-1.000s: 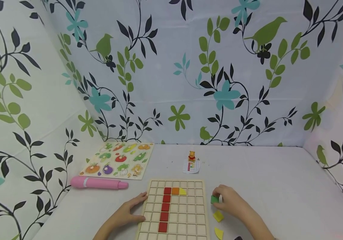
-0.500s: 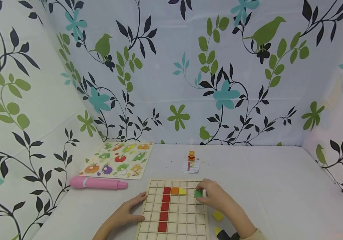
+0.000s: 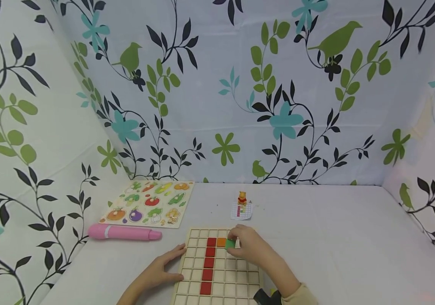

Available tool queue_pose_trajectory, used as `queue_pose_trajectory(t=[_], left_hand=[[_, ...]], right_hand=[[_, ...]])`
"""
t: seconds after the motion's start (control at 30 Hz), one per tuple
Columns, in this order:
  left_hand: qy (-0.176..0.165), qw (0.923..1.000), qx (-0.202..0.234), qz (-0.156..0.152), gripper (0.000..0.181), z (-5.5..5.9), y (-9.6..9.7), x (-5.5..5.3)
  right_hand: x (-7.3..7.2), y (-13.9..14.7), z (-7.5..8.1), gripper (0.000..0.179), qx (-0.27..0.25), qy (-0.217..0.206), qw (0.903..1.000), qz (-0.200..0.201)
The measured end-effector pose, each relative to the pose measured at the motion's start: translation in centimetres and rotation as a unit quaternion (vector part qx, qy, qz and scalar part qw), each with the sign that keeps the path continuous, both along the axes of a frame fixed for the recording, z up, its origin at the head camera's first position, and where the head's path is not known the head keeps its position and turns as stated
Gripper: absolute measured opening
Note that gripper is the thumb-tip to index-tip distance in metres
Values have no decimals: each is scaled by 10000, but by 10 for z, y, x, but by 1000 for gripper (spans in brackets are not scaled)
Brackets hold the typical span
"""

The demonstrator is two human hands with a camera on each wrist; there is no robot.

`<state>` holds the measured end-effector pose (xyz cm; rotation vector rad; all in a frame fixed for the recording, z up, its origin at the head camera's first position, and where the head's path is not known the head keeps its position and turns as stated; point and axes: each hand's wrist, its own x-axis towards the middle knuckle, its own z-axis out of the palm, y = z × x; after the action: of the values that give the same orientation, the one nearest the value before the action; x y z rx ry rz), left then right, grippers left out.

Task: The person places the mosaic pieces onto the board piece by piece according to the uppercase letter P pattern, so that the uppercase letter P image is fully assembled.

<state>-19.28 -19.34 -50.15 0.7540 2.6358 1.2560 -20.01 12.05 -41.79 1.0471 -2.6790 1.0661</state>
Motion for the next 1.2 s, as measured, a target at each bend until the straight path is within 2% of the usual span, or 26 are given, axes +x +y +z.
queue_pose_trajectory(t=[0.07, 0.13, 0.23, 0.3, 0.37, 0.47, 0.77, 1.2], left_hand=[[-13, 10000, 2, 1, 74, 1, 0, 0], [-83, 10000, 48, -2, 72, 10, 3, 5], [-91, 10000, 42, 0, 71, 12, 4, 5], [-104, 9999, 35, 10, 72, 12, 3, 5], [-20, 10000, -4, 5, 73, 2, 0, 1], [6, 10000, 28, -6, 73, 0, -1, 0], [-66, 9999, 109, 1, 72, -1, -1, 1], [-27, 9998, 172, -10, 71, -1, 0, 0]], right_hand=[[0, -3, 1, 12, -21, 30, 10000, 2], [0, -5, 1, 13, -22, -4, 10000, -54], [1, -9, -1, 13, -52, -134, 9999, -78], [1, -12, -4, 13, -66, -269, 9996, -47], [1, -15, -8, 13, -85, -355, 9993, 31], [1, -19, -15, 13, -86, -423, 9990, 115], [3, -29, -31, 13, 4, -288, 9993, 255], [-2, -33, -46, 13, 361, -384, 9983, 234]])
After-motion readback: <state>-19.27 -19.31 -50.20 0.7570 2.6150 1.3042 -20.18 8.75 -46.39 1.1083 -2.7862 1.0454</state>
